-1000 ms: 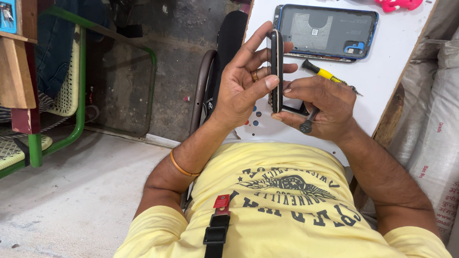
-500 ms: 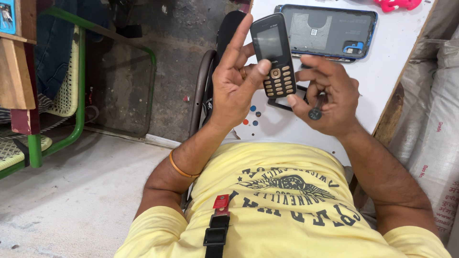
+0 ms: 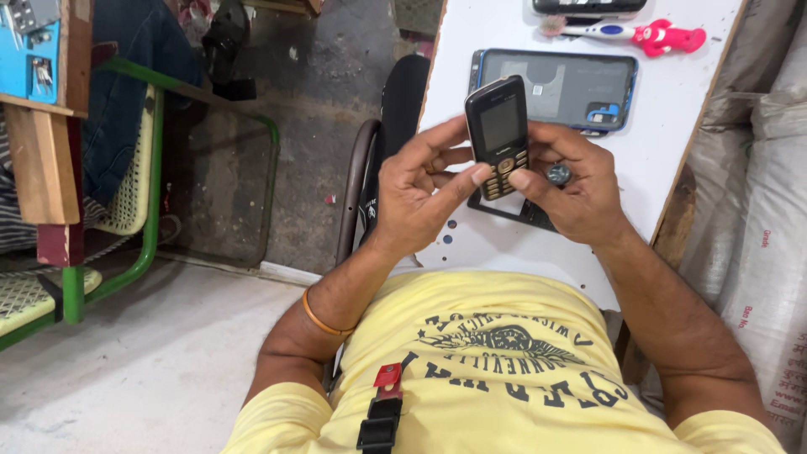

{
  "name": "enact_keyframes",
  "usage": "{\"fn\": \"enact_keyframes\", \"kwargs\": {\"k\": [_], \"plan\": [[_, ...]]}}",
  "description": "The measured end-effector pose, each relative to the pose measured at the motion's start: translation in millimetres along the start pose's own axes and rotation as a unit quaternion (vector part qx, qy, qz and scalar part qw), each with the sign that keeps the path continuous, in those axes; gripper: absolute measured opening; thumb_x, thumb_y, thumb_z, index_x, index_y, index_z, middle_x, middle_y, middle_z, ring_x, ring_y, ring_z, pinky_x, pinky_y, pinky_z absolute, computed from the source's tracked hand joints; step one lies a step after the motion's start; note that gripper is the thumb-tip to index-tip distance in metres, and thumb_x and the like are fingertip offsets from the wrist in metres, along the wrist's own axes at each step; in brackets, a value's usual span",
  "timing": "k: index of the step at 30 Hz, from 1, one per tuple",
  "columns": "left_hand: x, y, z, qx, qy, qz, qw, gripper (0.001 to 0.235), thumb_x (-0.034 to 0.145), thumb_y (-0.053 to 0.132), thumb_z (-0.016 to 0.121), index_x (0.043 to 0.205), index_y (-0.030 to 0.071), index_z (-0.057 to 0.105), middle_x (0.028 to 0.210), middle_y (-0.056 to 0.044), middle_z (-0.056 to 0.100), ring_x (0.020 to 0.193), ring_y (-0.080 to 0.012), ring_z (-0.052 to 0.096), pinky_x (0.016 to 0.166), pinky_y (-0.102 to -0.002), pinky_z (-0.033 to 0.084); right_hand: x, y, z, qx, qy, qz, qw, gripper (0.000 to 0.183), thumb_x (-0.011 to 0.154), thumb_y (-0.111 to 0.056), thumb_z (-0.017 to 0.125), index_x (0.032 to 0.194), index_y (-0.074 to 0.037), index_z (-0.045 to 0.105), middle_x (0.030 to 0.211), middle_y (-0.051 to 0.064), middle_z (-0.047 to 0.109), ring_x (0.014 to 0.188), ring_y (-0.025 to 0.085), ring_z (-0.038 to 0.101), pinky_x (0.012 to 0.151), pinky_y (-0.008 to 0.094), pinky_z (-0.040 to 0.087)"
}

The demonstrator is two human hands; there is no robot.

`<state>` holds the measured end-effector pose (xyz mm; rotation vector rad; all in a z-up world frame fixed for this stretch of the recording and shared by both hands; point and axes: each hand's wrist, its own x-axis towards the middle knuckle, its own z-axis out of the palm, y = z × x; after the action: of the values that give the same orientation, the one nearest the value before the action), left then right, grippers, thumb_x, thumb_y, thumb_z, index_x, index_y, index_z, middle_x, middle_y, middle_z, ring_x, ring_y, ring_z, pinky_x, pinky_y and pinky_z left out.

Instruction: The person uses a screwdriver to pry open the back cover of a black feature phone, then sets it aside. They then pick up a white smartphone and use a metal prying tool to separate the screen assembly from the frame.

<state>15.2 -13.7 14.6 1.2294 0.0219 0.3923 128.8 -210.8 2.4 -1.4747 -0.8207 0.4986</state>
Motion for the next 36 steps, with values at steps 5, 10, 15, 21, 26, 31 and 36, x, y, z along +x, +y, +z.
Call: {"fn": "enact_keyframes", "kwargs": {"k": [5, 10, 15, 21, 26, 31, 36], "plan": [[1, 1, -11, 0.081, 0.004, -0.006, 0.997, 0.038, 0.102, 0.005, 0.072, 0.139, 0.0, 0.06, 0.136, -0.014, 0.067, 0.126, -0.0224, 0.07, 0.105, -0.034, 0.063, 6, -10, -30, -0.015, 0.164, -0.014, 0.986, 0.039, 0.107, -0.012, 0.076, 0.137, 0.006, 0.061, 0.115, 0.007, 0.072, 0.098, 0.01, 0.068, 0.089, 0.021, 0.056], [7, 4, -21, 0.321, 0.021, 0.107, 0.941, 0.034, 0.096, 0.01, 0.079, 0.127, 0.005, 0.067, 0.126, -0.012, 0.072, 0.123, -0.0254, 0.07, 0.105, -0.038, 0.06, 18, -36, -71, -0.181, 0.195, 0.022, 0.964, 0.036, 0.095, -0.016, 0.081, 0.122, 0.003, 0.068, 0.093, 0.002, 0.068, 0.062, 0.002, 0.046, 0.057, 0.018, 0.035], [19, 3, -25, 0.402, -0.017, 0.111, 0.909, 0.033, 0.093, 0.014, 0.083, 0.124, 0.009, 0.07, 0.125, -0.006, 0.073, 0.13, -0.0276, 0.064, 0.112, -0.041, 0.051, 32, -39, -91, -0.327, 0.104, 0.033, 0.939, 0.027, 0.102, -0.011, 0.082, 0.125, -0.001, 0.074, 0.091, 0.007, 0.067, 0.062, 0.004, 0.047, 0.052, 0.02, 0.033], [38, -2, -30, 0.5, -0.079, 0.094, 0.857, 0.039, 0.091, 0.024, 0.085, 0.126, 0.011, 0.072, 0.136, -0.005, 0.066, 0.145, -0.0297, 0.047, 0.12, -0.048, 0.038, 42, -19, -99, -0.32, 0.087, 0.077, 0.94, 0.023, 0.105, -0.011, 0.079, 0.126, -0.003, 0.076, 0.08, 0.007, 0.065, 0.058, 0.005, 0.047, 0.052, 0.02, 0.033], [43, -5, -29, 0.529, -0.088, 0.09, 0.839, 0.039, 0.09, 0.028, 0.086, 0.124, 0.013, 0.073, 0.139, -0.003, 0.064, 0.147, -0.0296, 0.043, 0.123, -0.054, 0.031, 42, -17, -95, -0.354, 0.131, 0.023, 0.926, 0.025, 0.1, -0.01, 0.082, 0.123, -0.001, 0.075, 0.109, 0.011, 0.071, 0.058, 0.006, 0.047, 0.053, 0.021, 0.036], [36, -6, -28, 0.507, -0.096, 0.08, 0.853, 0.03, 0.09, 0.027, 0.086, 0.115, 0.013, 0.076, 0.136, -0.003, 0.066, 0.148, -0.0292, 0.043, 0.125, -0.054, 0.03, 21, -30, -90, -0.299, 0.183, 0.035, 0.936, 0.026, 0.104, -0.019, 0.083, 0.121, -0.001, 0.074, 0.11, 0.009, 0.071, 0.066, 0.004, 0.05, 0.059, 0.019, 0.038], [25, -11, -29, 0.502, -0.095, 0.076, 0.857, 0.017, 0.088, 0.024, 0.086, 0.099, 0.013, 0.079, 0.128, -0.002, 0.07, 0.146, -0.0284, 0.046, 0.125, -0.053, 0.03, -9, -34, -83, -0.211, 0.213, 0.051, 0.953, 0.027, 0.103, -0.024, 0.074, 0.116, 0.0, 0.071, 0.1, 0.006, 0.071, 0.065, 0.004, 0.05, 0.059, 0.017, 0.037]]}}
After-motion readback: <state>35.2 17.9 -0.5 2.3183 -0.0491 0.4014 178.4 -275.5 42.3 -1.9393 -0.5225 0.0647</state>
